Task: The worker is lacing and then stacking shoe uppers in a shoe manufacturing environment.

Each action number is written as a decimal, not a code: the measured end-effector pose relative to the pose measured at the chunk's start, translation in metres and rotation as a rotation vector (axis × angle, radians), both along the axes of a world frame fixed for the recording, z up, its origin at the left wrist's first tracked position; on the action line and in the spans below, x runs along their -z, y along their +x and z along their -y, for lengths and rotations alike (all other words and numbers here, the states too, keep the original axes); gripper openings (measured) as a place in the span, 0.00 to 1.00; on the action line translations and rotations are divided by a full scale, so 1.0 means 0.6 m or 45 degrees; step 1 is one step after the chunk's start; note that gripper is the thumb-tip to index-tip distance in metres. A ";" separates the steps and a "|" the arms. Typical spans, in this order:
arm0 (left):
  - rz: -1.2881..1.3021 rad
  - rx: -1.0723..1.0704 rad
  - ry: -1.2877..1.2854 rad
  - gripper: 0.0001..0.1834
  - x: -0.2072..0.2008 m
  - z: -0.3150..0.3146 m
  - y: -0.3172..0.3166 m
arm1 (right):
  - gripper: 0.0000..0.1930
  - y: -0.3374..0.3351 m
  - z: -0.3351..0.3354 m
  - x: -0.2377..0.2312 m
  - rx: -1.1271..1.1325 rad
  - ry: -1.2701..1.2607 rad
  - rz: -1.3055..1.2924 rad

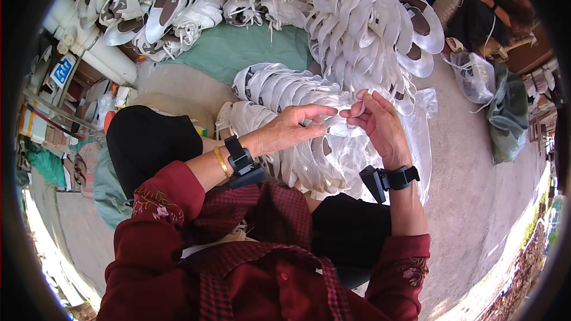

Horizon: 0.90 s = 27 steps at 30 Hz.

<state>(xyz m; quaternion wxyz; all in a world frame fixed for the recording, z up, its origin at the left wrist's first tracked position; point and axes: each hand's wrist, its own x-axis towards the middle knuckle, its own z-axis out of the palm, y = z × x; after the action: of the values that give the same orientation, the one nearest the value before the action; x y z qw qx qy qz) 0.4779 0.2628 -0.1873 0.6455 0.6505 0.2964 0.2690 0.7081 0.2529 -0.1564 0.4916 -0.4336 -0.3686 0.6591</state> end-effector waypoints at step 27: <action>-0.340 0.054 0.037 0.13 0.046 0.042 -0.002 | 0.17 0.168 -0.005 -0.003 0.497 0.333 1.996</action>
<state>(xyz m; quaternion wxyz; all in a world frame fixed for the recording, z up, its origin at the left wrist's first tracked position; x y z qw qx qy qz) 0.4764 0.2379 -0.2148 0.5963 0.6960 0.3618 0.1705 0.8091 0.2562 -0.1546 0.2436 -0.7640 -0.5972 0.0188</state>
